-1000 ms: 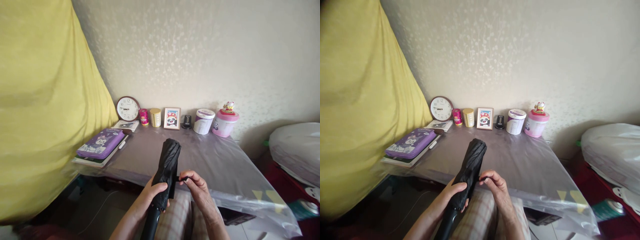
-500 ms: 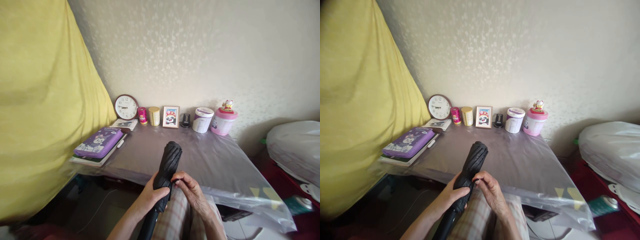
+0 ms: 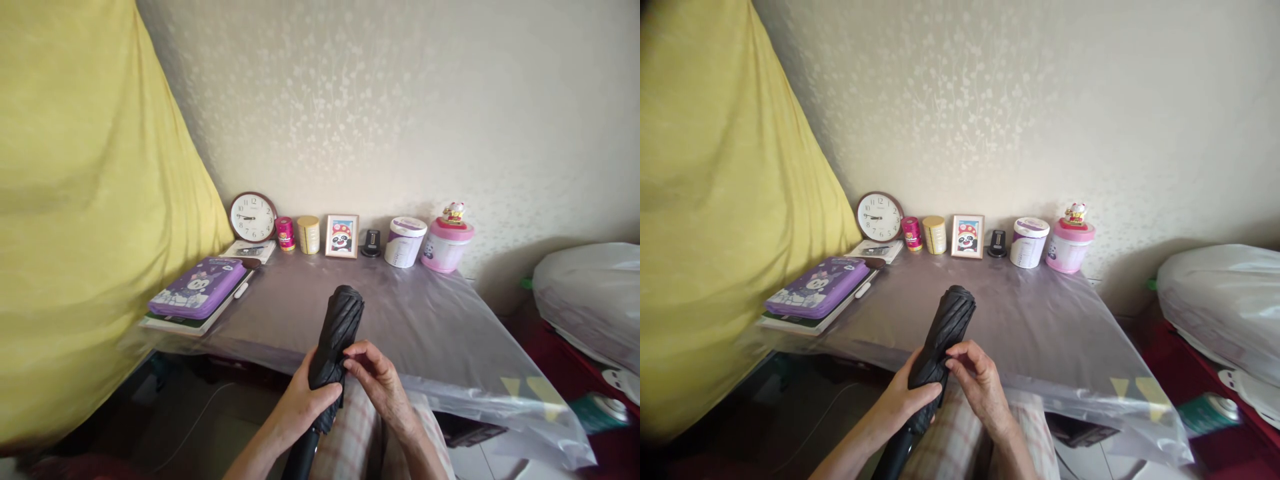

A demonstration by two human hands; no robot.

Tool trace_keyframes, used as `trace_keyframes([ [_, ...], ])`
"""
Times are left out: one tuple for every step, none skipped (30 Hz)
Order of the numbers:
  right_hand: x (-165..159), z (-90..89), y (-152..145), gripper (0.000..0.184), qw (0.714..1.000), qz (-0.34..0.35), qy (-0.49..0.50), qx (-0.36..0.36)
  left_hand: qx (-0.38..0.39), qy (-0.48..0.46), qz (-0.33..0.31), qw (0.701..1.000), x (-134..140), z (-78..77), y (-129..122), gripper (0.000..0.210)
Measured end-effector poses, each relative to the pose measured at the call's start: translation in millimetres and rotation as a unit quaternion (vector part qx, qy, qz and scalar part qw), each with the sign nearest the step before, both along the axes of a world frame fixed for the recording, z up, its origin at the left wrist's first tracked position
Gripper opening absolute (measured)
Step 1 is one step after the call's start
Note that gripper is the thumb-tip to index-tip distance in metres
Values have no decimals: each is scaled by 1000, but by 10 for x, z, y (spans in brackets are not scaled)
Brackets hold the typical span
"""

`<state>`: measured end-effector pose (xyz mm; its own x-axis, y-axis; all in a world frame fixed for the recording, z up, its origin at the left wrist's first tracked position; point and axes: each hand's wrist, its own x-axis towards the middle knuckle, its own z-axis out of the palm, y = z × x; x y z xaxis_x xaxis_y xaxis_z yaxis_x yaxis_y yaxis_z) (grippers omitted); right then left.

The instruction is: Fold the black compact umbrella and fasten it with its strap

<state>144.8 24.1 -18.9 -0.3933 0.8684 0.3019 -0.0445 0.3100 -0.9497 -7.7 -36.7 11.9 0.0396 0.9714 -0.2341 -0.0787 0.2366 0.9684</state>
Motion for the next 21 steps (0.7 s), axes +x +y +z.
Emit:
trace_keyframes([
  [-1,-7,0,11,1000,-3,2,-6,3,2,2,1000,4,-28,2,48],
  [-3,-14,0,10,1000,-5,0,-1,7,4,3,1000,7,-59,4,47],
  [-6,-19,1,10,1000,-7,-4,11,11,6,4,1000,10,-89,5,46],
  [-12,-24,2,10,1000,-12,-10,26,15,8,3,1000,13,-115,6,45],
  [-20,-29,3,10,999,-20,-11,34,17,9,1,1000,16,-134,5,45],
  [-29,-34,5,10,999,-28,-10,32,17,9,-3,1000,18,-145,4,46],
  [-39,-41,8,12,999,-38,-8,24,13,9,-5,1000,18,-151,3,47],
  [-49,-48,11,14,999,-46,-8,14,3,7,-10,1000,18,-150,0,48],
  [-57,-56,14,14,998,-54,-14,10,-15,2,-16,1000,15,-147,-3,51],
  [-62,-64,16,15,998,-63,-23,14,-36,-6,-22,999,12,-141,-7,54],
  [-65,-72,15,14,997,-74,-32,23,-56,-17,-28,998,9,-135,-11,57],
  [-65,-77,12,14,995,-89,-35,34,-73,-32,-32,996,7,-131,-16,59],
  [-63,-80,5,14,992,-111,-28,45,-84,-52,-34,995,7,-129,-20,60],
  [-61,-79,-4,14,989,-134,-16,53,-88,-74,-33,993,11,-130,-23,60],
  [-58,-76,-15,13,986,-154,-4,61,-88,-96,-29,991,17,-134,-23,58],
  [-56,-70,-25,12,984,-162,-1,72,-85,-114,-22,990,26,-140,-20,57],
  [-55,-62,-30,11,983,-160,-8,87,-82,-128,-15,988,35,-150,-13,57],
  [-53,-55,-27,10,983,-146,-24,105,-79,-138,-13,987,42,-161,-3,57],
  [-47,-49,-14,11,984,-127,-42,118,-79,-145,-17,986,46,-172,9,59],
  [-35,-46,11,13,985,-111,-54,123,-81,-150,-27,985,45,-183,21,61],
  [-16,-47,48,15,985,-110,-52,119,-85,-156,-42,983,38,-191,32,62],
])
